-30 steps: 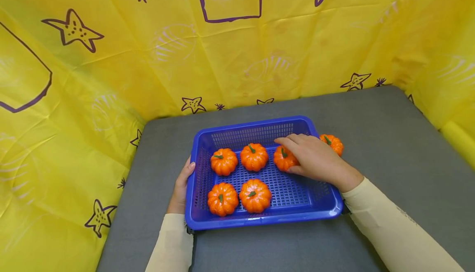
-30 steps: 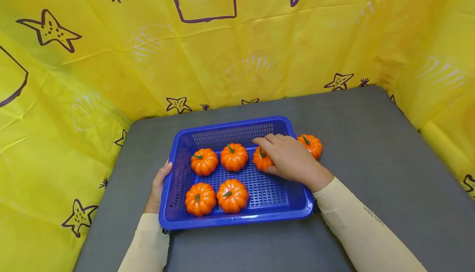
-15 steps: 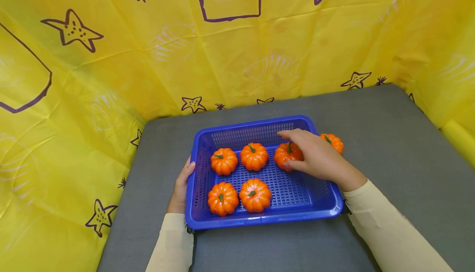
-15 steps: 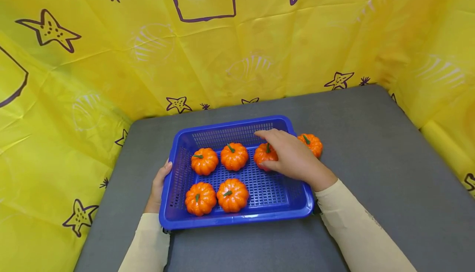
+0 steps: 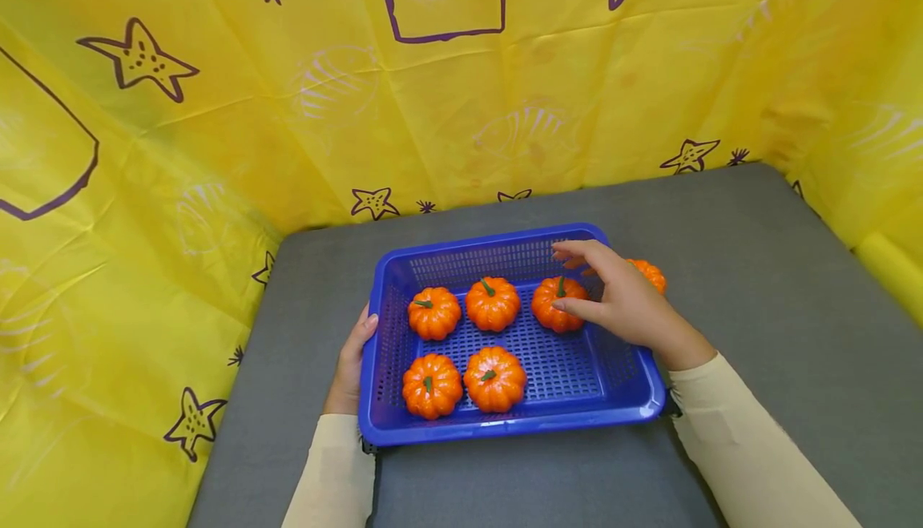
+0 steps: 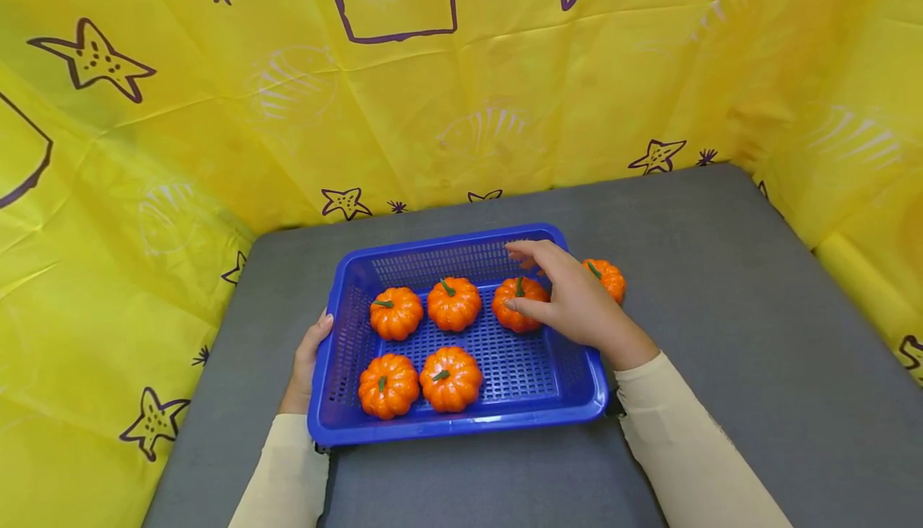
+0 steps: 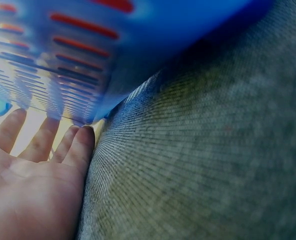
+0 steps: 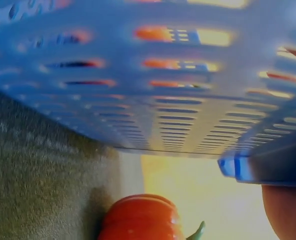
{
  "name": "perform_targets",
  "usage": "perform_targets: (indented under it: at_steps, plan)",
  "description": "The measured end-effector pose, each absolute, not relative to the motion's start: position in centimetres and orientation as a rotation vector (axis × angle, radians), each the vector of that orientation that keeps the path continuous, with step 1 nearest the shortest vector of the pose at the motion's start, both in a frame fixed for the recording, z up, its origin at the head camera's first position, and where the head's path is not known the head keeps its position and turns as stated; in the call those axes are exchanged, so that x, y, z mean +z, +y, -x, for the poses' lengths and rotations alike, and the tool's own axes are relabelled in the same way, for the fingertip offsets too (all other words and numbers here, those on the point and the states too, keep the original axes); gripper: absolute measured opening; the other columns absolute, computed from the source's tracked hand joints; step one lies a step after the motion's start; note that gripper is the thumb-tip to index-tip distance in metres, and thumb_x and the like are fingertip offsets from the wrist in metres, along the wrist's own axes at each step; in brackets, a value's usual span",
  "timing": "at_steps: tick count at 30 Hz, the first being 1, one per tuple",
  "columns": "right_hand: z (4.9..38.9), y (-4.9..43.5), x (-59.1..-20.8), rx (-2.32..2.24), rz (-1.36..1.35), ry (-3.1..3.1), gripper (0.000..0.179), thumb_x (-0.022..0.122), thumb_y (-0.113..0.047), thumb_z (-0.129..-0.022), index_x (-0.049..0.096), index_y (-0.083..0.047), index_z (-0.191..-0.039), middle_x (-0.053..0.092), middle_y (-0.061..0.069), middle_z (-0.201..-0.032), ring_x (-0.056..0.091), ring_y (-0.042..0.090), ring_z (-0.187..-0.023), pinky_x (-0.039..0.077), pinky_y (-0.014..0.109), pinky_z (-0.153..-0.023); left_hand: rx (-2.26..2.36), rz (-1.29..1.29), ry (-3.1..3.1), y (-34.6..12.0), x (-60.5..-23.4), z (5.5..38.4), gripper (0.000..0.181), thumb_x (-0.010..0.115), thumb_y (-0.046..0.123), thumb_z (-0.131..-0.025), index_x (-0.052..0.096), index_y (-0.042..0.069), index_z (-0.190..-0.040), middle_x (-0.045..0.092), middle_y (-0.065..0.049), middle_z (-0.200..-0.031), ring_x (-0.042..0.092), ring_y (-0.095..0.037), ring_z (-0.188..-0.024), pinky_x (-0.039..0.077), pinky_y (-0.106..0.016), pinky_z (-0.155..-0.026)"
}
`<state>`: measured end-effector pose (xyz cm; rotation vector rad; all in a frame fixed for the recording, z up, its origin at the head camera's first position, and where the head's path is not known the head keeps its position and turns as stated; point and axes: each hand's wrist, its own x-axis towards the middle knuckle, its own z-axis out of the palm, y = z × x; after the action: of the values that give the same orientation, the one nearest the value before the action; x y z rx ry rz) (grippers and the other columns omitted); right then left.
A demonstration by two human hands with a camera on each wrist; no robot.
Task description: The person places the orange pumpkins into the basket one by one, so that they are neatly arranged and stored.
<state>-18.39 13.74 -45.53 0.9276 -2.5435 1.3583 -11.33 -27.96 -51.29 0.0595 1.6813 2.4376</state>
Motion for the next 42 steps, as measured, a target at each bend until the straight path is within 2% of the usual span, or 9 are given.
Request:
perform_targets:
  at_steps: [7, 10, 13, 19, 29, 36, 42]
  plan:
    - [18.8, 14.5, -46.0, 1.509, -0.944, -2.389, 0.066, 0.087, 0.007, -0.087, 0.059, -0.001, -0.147, 0.065, 0.02, -0.138, 0.065, 0.033, -0.119, 0.048, 0.029, -0.099, 2.44, -0.066, 1.675, -28.1, -51.4, 11.4, 0.068, 0.044, 0.039, -0.111, 0.022, 0.024, -0.174, 0.047, -0.013, -0.161, 0.059, -0.028, -0.132, 0.051, -0.046, -0.11]
    - [18.8, 14.8, -46.0, 1.564, -0.948, -2.345, 0.066, 0.085, 0.01, -0.087, 0.06, -0.001, -0.146, 0.066, 0.021, -0.137, 0.066, 0.032, -0.118, 0.048, 0.025, -0.099, 2.435, -0.069, 1.67, -28.1, -51.5, 11.4, 0.068, 0.043, 0.04, -0.111, 0.023, 0.025, -0.174, 0.045, -0.013, -0.163, 0.059, -0.028, -0.133, 0.05, -0.047, -0.111]
    - [18.8, 15.1, -45.8, 1.625, -0.93, -2.316, 0.066, 0.083, 0.015, -0.087, 0.058, 0.0, -0.147, 0.066, 0.022, -0.136, 0.066, 0.033, -0.117, 0.049, 0.024, -0.099, 2.437, -0.086, 1.664, -28.0, -51.3, 11.4, 0.067, 0.043, 0.039, -0.111, 0.023, 0.025, -0.174, 0.045, -0.013, -0.163, 0.058, -0.027, -0.133, 0.05, -0.046, -0.111]
    - [18.8, 15.8, -45.4, 1.689, -0.844, -2.251, 0.062, 0.079, 0.02, -0.086, 0.059, 0.006, -0.144, 0.067, 0.023, -0.132, 0.067, 0.024, -0.115, 0.053, 0.025, -0.095, 2.439, -0.125, 1.666, -27.8, -51.1, 11.4, 0.066, 0.04, 0.037, -0.111, 0.023, 0.024, -0.174, 0.048, -0.011, -0.16, 0.059, -0.026, -0.131, 0.05, -0.044, -0.11]
    - [19.1, 17.5, -45.2, 1.686, -0.684, -2.233, 0.057, 0.079, 0.016, -0.089, 0.064, 0.003, -0.143, 0.068, 0.019, -0.131, 0.064, 0.024, -0.116, 0.053, 0.022, -0.091, 2.432, -0.118, 1.685, -27.9, -51.1, 11.5, 0.067, 0.039, 0.037, -0.111, 0.021, 0.023, -0.174, 0.049, -0.011, -0.159, 0.059, -0.026, -0.13, 0.051, -0.043, -0.109]
    - [19.6, 18.6, -45.7, 1.69, -0.615, -2.205, 0.052, 0.074, 0.016, -0.092, 0.064, 0.005, -0.142, 0.068, 0.018, -0.129, 0.063, 0.023, -0.116, 0.051, 0.023, -0.092, 2.435, -0.116, 1.678, -27.9, -51.1, 11.4, 0.067, 0.039, 0.037, -0.111, 0.021, 0.023, -0.174, 0.049, -0.013, -0.158, 0.059, -0.027, -0.13, 0.051, -0.044, -0.109]
    - [20.1, 19.6, -46.4, 1.635, -0.547, -2.25, 0.052, 0.076, 0.012, -0.093, 0.064, 0.004, -0.143, 0.067, 0.019, -0.132, 0.061, 0.021, -0.118, 0.048, 0.023, -0.095, 2.434, -0.109, 1.68, -28.0, -51.2, 11.5, 0.068, 0.04, 0.037, -0.111, 0.021, 0.023, -0.174, 0.049, -0.012, -0.158, 0.06, -0.027, -0.13, 0.051, -0.044, -0.109]
